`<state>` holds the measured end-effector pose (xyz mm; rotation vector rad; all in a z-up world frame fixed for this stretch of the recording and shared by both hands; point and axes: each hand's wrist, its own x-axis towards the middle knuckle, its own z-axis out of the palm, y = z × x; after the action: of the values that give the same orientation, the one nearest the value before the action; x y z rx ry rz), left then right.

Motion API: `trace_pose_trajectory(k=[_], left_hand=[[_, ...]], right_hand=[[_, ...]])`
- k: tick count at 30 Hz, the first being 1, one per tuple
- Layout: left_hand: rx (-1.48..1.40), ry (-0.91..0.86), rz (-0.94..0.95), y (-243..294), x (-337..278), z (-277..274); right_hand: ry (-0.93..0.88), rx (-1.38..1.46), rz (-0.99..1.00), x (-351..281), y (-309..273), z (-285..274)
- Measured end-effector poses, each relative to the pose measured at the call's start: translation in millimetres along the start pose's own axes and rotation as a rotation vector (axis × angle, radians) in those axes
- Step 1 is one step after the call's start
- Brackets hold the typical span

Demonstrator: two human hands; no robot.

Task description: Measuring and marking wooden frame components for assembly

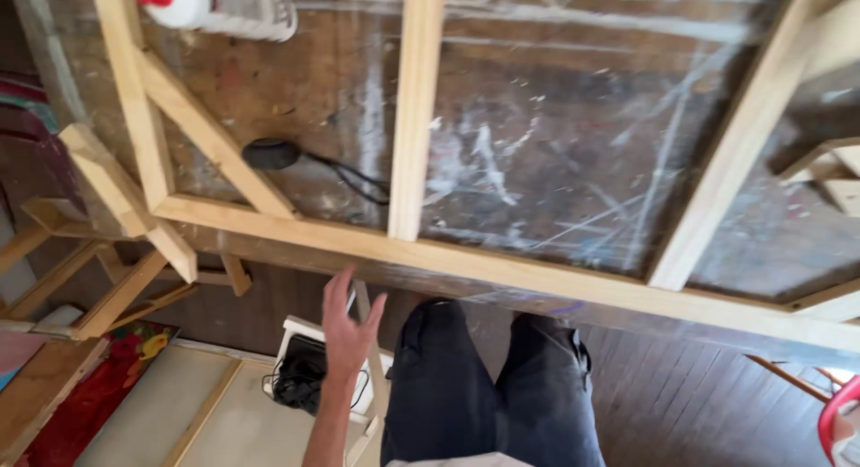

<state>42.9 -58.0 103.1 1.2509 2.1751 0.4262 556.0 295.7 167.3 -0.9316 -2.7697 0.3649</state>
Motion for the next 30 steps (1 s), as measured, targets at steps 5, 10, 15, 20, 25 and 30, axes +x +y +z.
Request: trace_pose_trajectory(k=[5,10,15,20,25,30], left_hand=[[-0.050,-0.248,0.258,6.8,44.8,-24.4],[0.041,-0.262,0.695,-22.0,82.1,-15.3],[0.083,-0.323,0.751,-42.0,103.4,-3.7],[0.121,-0.215,0.753,-57.9,101.3,19.8],[0.130,-0.223,0.724,-64.1,100.7,26.5],[0.108,-0.241,0.690,-65.8,100.2,30.6]], right_hand=[[-0.054,-0.019,-0.348,89.9,-121.1,56.5],[-0.224,-0.158,-0.538,162.1,-225.6,162.3],[-0.078,-0.161,-0.586,203.6,-267.6,199.1],[-0.148,-0.225,-0.593,200.1,-269.7,212.4],[-0.153,0.009,-0.149,158.7,-287.7,198.9],[0.317,0.634,0.785,110.1,-357.6,236.3]])
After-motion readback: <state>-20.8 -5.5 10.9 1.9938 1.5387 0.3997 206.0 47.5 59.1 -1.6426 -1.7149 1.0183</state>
